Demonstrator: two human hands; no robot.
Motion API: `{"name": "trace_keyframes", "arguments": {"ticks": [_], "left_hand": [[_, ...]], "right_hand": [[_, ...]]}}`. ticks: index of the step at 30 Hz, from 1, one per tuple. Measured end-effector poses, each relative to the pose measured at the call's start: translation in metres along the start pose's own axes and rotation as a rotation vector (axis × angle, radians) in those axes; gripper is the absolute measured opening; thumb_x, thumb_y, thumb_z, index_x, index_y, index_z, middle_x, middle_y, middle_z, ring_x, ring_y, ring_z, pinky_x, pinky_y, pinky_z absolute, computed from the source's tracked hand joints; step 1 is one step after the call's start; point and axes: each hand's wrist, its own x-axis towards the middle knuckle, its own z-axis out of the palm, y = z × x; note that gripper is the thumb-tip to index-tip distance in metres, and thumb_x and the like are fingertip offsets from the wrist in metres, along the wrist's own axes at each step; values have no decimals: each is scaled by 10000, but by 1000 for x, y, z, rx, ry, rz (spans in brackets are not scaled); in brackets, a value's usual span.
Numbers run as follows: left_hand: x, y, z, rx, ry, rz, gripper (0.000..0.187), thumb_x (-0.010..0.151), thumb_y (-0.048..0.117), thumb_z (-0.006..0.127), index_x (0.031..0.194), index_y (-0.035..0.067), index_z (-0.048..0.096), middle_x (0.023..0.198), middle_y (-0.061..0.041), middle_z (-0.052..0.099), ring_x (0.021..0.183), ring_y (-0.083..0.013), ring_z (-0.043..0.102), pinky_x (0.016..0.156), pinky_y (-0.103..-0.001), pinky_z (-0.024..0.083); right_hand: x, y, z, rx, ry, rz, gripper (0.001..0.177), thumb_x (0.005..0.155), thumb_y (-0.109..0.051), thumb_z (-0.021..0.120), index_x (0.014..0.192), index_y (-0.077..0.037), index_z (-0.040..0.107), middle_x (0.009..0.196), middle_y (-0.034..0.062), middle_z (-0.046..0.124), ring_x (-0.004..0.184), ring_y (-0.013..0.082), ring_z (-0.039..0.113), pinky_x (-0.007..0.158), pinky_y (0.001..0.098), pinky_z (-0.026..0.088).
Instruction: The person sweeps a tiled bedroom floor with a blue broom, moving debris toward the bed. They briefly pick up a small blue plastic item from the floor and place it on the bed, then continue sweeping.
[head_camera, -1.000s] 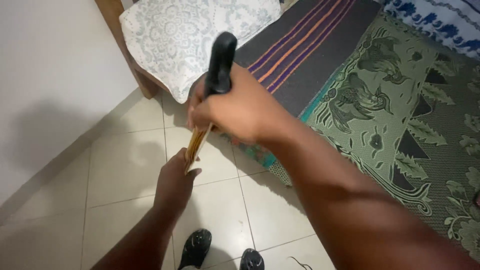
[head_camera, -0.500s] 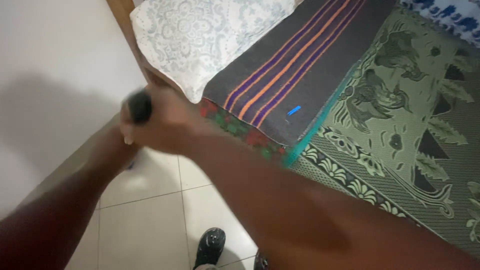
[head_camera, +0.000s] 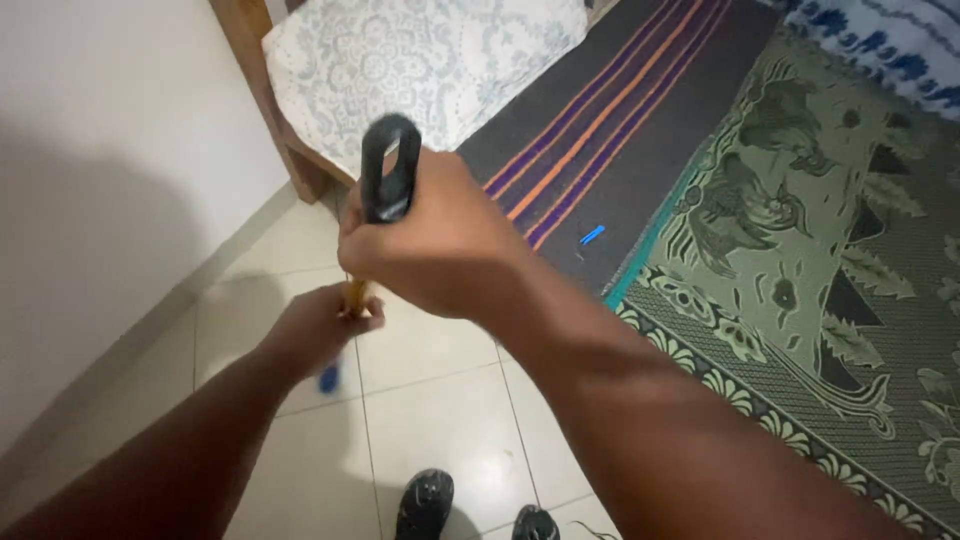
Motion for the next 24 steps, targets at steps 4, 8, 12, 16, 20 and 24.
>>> {"name": "trace_keyframes", "arguments": {"ticks": [4, 8, 12, 16, 20, 24], "left_hand": [[-9, 10, -7, 26, 14, 19, 190, 863, 223, 722, 977, 76, 759, 916, -110, 809, 884, -231, 758, 825, -383, 567], [-2, -25, -46, 284, 47, 90, 188, 933, 244, 651, 1000, 98, 749, 951, -92, 806, 901, -235, 760, 834, -385, 572], [12, -96, -77, 722, 140, -163, 345, 969, 375, 681, 1134, 75, 723, 1035, -189, 775, 989, -354, 718, 890, -460, 555], [3, -155, -68, 343, 106, -63, 362, 1005, 348, 547, 1172, 50, 666, 1100, -199, 747, 1026, -383, 689, 886, -502, 531], [0, -142, -48, 430, 82, -43, 333, 982, 320, 547, 1184, 87, 673, 1160, -187, 739, 1078, -390, 682, 904, -494, 531], [-19, -75, -39, 301, 50, -145, 437, 930, 429, 650, 1265, 149, 634, 1128, -166, 723, 1036, -351, 687, 888, -467, 533]], "right_hand": [[3, -14, -3, 31, 46, -53, 161, 724, -172, 696, 808, -36, 679, 742, 72, 697, 699, 173, 650, 612, 346, 532], [21, -10, 19, 102, -32, -202, 232, 740, -206, 714, 897, -47, 653, 805, 87, 712, 746, 202, 701, 667, 359, 601], [33, 2, 82, 62, 42, -184, 211, 707, -237, 728, 847, -83, 692, 853, 131, 744, 800, 267, 732, 718, 389, 596], [30, 22, 120, -92, -69, -180, 143, 790, -241, 686, 817, -114, 744, 887, 152, 774, 871, 290, 779, 769, 377, 625], [12, 30, 114, -24, 56, -246, 123, 760, -214, 734, 799, -97, 724, 864, 114, 753, 826, 268, 741, 758, 371, 598], [3, 13, 75, 49, -5, -53, 102, 735, -186, 709, 778, -96, 724, 771, 105, 755, 701, 181, 735, 656, 346, 601]]}}
